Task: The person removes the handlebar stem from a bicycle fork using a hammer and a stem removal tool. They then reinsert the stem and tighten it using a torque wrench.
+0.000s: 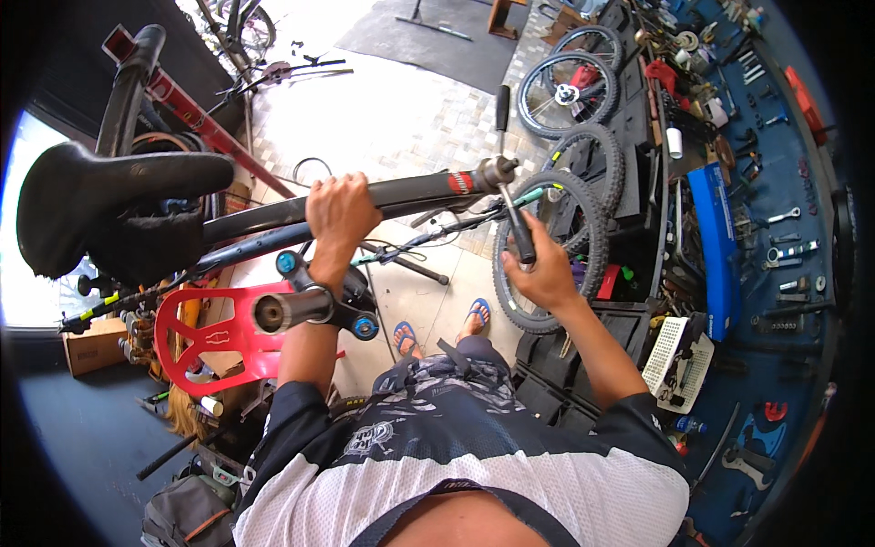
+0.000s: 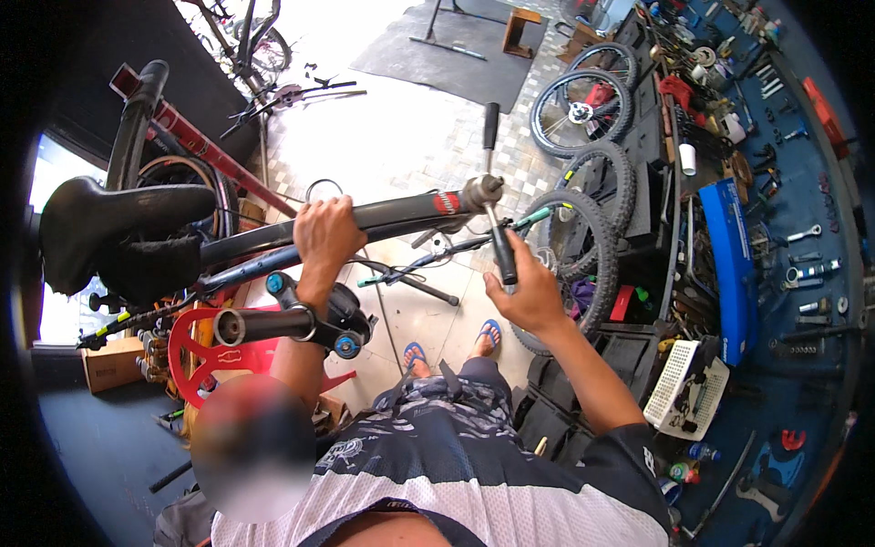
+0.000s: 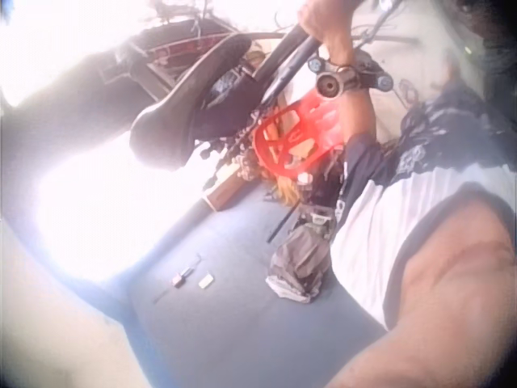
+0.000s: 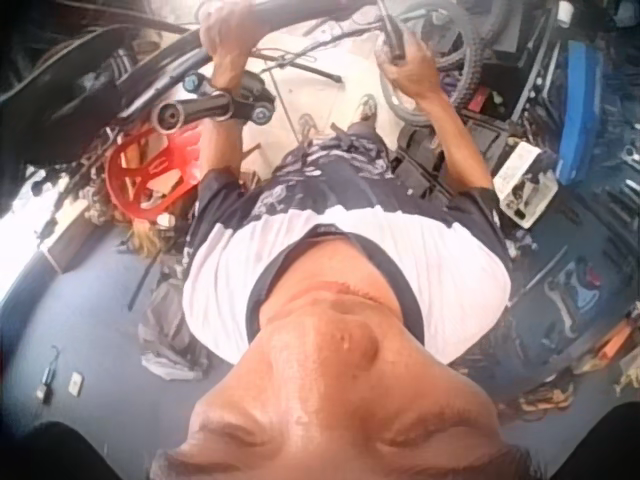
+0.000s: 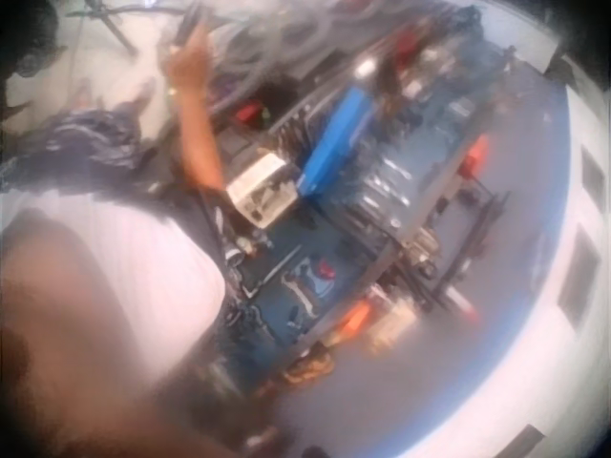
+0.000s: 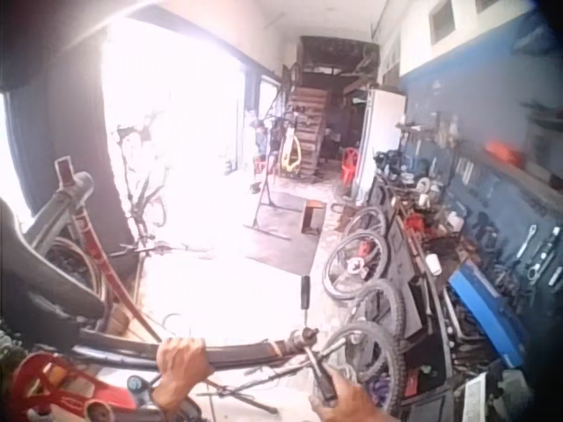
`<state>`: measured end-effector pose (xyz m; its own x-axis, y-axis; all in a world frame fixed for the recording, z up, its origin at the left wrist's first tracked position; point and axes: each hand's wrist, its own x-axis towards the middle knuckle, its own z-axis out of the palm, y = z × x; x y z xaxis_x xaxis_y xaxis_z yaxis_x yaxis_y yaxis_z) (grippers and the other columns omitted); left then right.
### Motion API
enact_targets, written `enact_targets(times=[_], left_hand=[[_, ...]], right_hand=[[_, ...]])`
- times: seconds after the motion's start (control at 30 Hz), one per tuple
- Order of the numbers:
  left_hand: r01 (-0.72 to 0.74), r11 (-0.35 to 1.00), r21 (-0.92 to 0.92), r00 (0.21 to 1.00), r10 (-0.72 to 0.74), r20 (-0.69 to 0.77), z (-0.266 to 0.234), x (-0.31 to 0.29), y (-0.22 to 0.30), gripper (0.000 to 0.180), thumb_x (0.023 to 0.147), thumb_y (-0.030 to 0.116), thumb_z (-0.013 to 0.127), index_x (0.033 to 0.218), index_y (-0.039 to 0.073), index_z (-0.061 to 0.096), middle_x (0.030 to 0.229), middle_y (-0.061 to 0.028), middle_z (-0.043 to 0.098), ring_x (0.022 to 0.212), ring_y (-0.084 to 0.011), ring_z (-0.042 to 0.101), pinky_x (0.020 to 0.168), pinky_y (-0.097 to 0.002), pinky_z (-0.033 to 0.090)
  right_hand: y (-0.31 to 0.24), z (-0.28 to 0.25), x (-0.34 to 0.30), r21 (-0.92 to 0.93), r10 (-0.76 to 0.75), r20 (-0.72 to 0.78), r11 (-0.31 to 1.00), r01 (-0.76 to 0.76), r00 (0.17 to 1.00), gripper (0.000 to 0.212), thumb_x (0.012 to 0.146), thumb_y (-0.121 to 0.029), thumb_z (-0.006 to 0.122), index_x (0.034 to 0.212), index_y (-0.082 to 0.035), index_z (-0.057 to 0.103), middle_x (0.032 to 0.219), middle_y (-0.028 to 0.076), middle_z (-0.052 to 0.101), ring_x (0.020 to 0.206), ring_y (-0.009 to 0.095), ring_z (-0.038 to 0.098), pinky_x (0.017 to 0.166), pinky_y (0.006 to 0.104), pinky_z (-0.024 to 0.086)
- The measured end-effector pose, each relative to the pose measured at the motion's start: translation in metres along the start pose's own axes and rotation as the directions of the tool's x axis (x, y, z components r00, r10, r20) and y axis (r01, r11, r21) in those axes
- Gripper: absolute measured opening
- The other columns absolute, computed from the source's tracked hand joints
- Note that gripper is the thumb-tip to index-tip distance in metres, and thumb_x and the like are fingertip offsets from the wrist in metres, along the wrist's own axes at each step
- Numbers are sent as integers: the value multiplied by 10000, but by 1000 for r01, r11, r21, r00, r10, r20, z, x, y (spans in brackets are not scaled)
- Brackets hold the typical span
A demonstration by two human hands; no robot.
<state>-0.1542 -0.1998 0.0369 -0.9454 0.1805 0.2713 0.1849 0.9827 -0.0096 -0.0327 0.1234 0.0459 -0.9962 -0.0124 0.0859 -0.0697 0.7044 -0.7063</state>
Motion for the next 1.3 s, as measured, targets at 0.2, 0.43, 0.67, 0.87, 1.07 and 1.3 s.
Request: enact_targets(times=[0.2, 0.43, 0.67, 0.87, 1.07, 1.3], left_hand=[[-6, 998, 60, 1000, 5, 14, -5, 0, 3, 158, 684, 185, 782, 813, 106, 736, 832, -85, 762, 836, -275, 740, 800, -392, 530], [45, 997, 58, 999, -45, 2, -8, 0, 3, 192, 645, 195, 811, 798, 109, 732, 826, -82, 753, 838, -271, 725, 829, -393, 515], [59, 997, 50, 998, -60, 35, -7, -2, 5, 152, 699, 174, 757, 834, 108, 733, 846, -78, 742, 867, -285, 720, 850, -418, 517], [51, 998, 31, 998, -52, 40, -10, -3, 2, 163, 673, 175, 779, 813, 101, 742, 840, -84, 747, 867, -282, 723, 850, -411, 518], [46, 999, -18, 999, -46, -15, -6, -4, 0, 149, 664, 173, 791, 783, 96, 747, 820, -105, 760, 833, -289, 730, 867, -401, 521], [13, 1000, -10, 995, -14, -103, 2, -2, -2, 101, 664, 159, 778, 746, 106, 749, 766, -102, 759, 747, -264, 739, 770, -376, 502]], right_hand=[[27, -35, 70, -275, -842, 163, 463, 843, 515, 330, 832, -209, 803, 1118, -80, 699, 1138, 107, 652, 1108, 285, 663, 981, 434, 552], [11, -1, 121, 228, -971, 212, 164, 960, 115, 318, 848, -228, 737, 678, -130, 488, 618, 12, 449, 540, 215, 514, 523, 369, 440], [-16, 12, 107, 73, -907, 195, 393, 917, 373, 310, 867, -270, 743, 694, -118, 535, 587, 37, 466, 518, 249, 538, 509, 387, 428], [-55, 40, 106, -37, -714, 66, 696, 717, 697, 294, 879, -246, 693, 685, -95, 531, 545, 108, 545, 493, 322, 603, 502, 449, 503], [-74, 56, 109, -115, -497, -24, 864, 491, 868, 322, 902, -289, 687, 697, -82, 550, 562, 147, 578, 537, 380, 640, 533, 477, 515], [-85, 63, 121, -185, -384, -104, 914, 362, 917, 377, 889, -344, 693, 666, -74, 555, 572, 181, 603, 566, 424, 654, 575, 495, 532]])
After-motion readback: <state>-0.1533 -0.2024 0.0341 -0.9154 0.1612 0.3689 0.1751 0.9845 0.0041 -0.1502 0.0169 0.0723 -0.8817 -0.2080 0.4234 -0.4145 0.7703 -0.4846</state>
